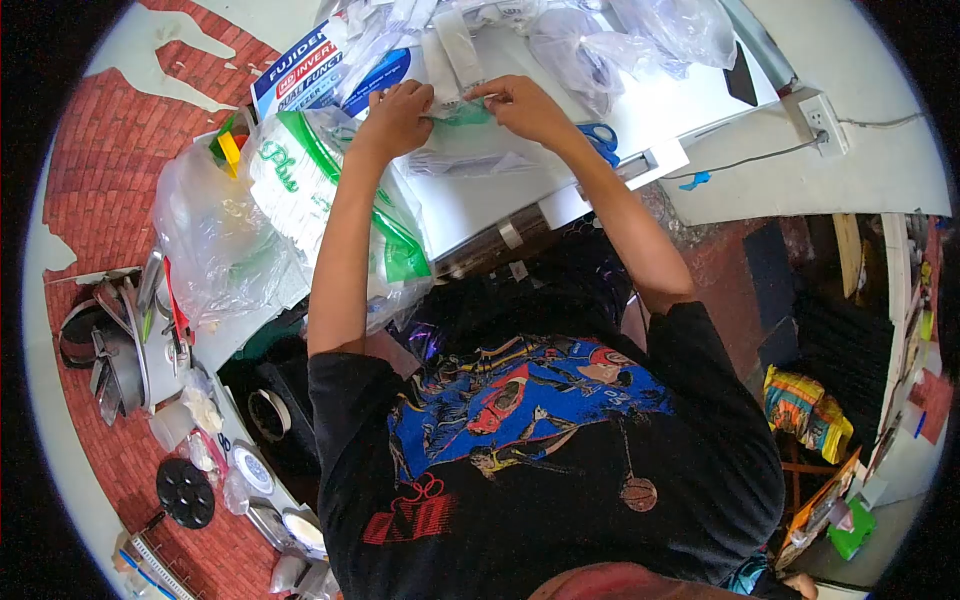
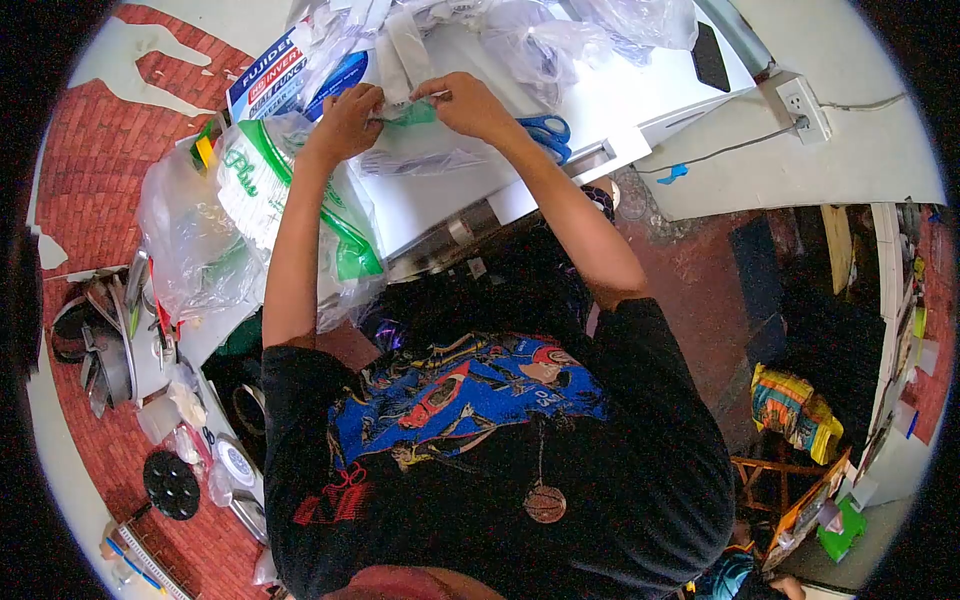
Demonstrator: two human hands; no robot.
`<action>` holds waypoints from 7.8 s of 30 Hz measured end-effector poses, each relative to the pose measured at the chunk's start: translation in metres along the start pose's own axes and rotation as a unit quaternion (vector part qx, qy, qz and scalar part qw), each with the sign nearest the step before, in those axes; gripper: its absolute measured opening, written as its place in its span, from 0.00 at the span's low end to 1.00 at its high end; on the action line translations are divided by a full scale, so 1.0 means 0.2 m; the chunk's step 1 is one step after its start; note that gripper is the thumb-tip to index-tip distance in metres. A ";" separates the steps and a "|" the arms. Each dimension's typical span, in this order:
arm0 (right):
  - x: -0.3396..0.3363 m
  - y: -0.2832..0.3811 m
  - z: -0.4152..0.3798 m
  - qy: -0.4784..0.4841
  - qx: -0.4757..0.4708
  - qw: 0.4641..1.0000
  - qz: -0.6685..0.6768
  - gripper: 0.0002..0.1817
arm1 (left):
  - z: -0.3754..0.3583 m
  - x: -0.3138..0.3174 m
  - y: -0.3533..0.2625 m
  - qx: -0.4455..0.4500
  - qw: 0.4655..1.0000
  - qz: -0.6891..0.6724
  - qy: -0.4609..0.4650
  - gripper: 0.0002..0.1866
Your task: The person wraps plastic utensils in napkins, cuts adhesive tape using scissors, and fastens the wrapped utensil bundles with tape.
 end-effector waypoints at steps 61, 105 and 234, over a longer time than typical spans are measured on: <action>0.12 0.02 -0.38 -0.020 0.173 0.747 0.642 0.08 | -0.14 -0.81 -0.42 0.187 0.953 0.240 -0.010 0.39; -0.05 -0.06 -0.30 -0.072 0.217 0.918 0.324 0.09 | -0.18 -0.24 -0.25 0.167 0.975 0.064 -0.133 0.32; 0.16 0.28 -0.81 0.111 0.249 0.949 0.160 0.06 | -1.18 -0.33 -0.15 -0.379 0.705 -0.559 -0.215 0.12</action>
Point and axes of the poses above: each hand's wrist, its own z-axis towards the middle knuckle, its own x-axis out of the palm, y = z × x, the point moved 8 cm from there along z, towards the middle knuckle, and after that the axes turned 13 degrees about z, right-handed, at the moved point
